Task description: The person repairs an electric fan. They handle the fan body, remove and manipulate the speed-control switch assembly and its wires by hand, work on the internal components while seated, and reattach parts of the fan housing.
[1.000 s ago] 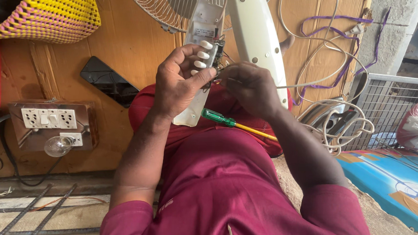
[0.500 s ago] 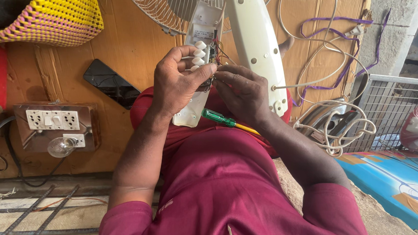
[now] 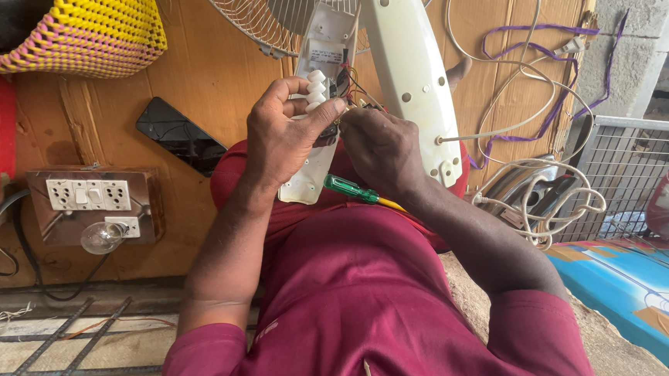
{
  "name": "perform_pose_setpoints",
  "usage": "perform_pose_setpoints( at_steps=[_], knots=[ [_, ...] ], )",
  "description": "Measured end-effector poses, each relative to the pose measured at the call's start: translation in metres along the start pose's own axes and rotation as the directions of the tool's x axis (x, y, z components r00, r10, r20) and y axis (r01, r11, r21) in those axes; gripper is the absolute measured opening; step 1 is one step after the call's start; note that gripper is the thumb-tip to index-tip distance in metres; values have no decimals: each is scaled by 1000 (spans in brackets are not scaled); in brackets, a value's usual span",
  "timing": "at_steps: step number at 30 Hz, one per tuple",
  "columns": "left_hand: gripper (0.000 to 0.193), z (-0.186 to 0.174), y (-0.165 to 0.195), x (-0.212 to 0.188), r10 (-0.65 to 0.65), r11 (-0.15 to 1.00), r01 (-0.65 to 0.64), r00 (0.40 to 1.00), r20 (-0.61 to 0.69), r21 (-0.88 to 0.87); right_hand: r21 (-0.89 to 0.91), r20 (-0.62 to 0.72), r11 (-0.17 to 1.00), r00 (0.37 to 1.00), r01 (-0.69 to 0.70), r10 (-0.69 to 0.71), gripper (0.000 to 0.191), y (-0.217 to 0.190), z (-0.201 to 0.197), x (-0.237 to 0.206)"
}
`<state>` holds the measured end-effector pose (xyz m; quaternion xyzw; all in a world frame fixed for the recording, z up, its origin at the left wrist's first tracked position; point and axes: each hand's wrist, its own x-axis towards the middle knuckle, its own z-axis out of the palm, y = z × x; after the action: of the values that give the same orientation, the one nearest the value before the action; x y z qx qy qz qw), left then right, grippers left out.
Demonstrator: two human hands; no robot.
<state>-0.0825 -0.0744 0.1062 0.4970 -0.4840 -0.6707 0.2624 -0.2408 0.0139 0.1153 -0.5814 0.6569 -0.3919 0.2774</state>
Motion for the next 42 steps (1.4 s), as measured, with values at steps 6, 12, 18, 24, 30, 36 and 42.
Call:
perform_pose_setpoints(
  at_steps=[6, 12, 18, 24, 30, 36, 42],
  knots=[
    [45, 2, -10, 1, 70, 997, -71, 998, 6, 34, -29, 24, 996, 996, -90, 90, 6, 1, 4, 1],
    [42, 2, -15, 0, 47, 994, -43, 998, 32, -103, 233, 212, 782, 815, -577, 539, 17, -2, 6, 7],
    [39, -1, -24, -4, 90, 951, -58, 992, 93, -302, 456, 426, 485, 661, -746, 618, 17, 7, 3, 11],
    [33, -9, -26, -10, 286, 905, -172, 922, 259, -388, 552, 664, 205, 575, -808, 478, 16, 36, -1, 9],
    [33, -12, -16, -15, 273, 901, -125, 908, 319, -415, 436, 749, 114, 430, -893, 504, 19, 45, -8, 16],
    [43, -6, -9, -7, 140, 956, -104, 983, 115, -274, 384, 344, 760, 845, -525, 410, 23, 17, -17, -2],
    [40, 0, 0, -3, 101, 971, -80, 992, 82, -223, 83, 72, 993, 994, -84, 78, 20, 2, -12, -5]
  ],
)
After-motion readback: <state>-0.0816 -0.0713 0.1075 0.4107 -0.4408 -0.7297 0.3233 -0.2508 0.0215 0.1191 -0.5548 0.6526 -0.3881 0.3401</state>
